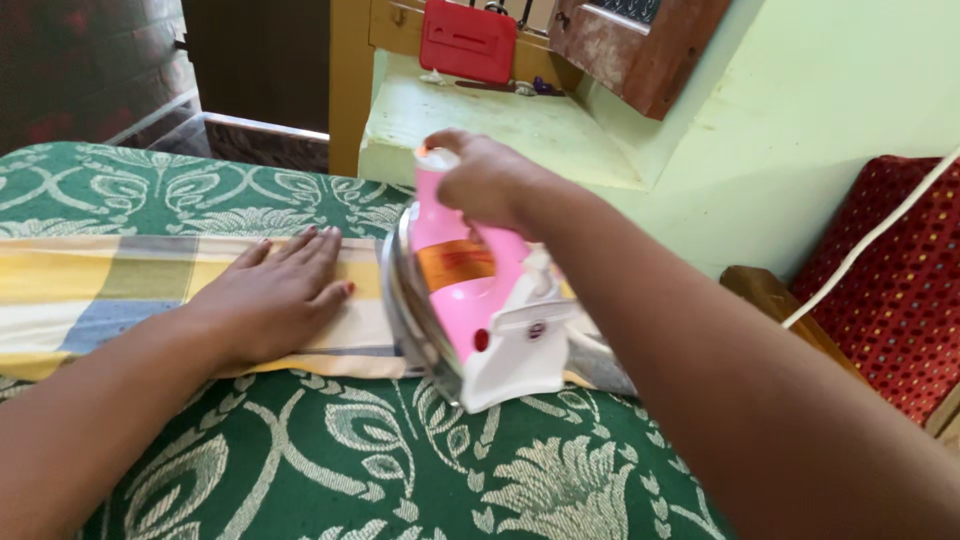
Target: The person folds a striped cloth on a green patterned ironing board and uses a pink electric iron to press it. They repeatedly smooth the fabric with their hands and move the iron back and forth across the cloth to remove wrinkles.
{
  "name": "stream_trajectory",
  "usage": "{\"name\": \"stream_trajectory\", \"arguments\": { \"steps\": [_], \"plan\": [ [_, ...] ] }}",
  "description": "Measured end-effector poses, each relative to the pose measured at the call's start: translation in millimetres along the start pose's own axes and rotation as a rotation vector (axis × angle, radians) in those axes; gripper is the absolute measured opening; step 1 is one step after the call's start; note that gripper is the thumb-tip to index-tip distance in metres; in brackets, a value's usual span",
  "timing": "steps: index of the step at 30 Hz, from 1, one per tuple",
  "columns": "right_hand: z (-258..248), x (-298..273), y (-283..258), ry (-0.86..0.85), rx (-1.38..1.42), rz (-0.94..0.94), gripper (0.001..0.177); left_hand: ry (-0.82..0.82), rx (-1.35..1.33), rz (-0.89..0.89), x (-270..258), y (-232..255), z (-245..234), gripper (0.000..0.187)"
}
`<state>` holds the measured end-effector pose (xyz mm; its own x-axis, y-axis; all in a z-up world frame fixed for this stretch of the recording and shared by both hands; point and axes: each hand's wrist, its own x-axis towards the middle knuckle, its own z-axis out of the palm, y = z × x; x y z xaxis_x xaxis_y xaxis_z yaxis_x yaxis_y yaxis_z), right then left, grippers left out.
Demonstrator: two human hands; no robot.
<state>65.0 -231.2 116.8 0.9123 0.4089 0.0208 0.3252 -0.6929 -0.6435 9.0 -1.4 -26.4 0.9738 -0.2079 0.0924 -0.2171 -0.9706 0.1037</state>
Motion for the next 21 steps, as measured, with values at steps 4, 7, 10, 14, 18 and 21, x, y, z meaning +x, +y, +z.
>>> {"name": "stream_trajectory", "arguments": {
  "steps": [4, 7, 10, 14, 18, 21],
  "plan": [
    [-24.8, -17.1, 22.0, 0.058, -0.062, 0.107, 0.076, -0.079, 0.107, -0.041, -5.6, 10.7, -8.4, 0.076],
    [-44.7, -26.7, 42.4, 0.102, -0.075, 0.167, 0.077, -0.080, 0.094, -0.058, -6.9, 14.4, -11.2, 0.075],
    [-62.8, -29.6, 64.6, 0.160, -0.078, 0.244, 0.077, -0.080, 0.071, -0.071, -8.5, 15.2, -12.5, 0.076],
    [-80.4, -29.4, 87.0, 0.222, 0.010, 0.351, 0.077, -0.074, 0.075, -0.069, -8.1, 16.0, -12.4, 0.075],
    [-85.2, -31.2, 94.2, 0.223, 0.051, 0.356, 0.076, -0.080, 0.067, -0.096, -6.9, 16.6, -12.4, 0.076],
    [-83.3, -39.9, 90.3, 0.202, 0.033, 0.341, 0.077, -0.106, 0.077, -0.120, -3.3, 17.7, -12.9, 0.077]
  ]
}}
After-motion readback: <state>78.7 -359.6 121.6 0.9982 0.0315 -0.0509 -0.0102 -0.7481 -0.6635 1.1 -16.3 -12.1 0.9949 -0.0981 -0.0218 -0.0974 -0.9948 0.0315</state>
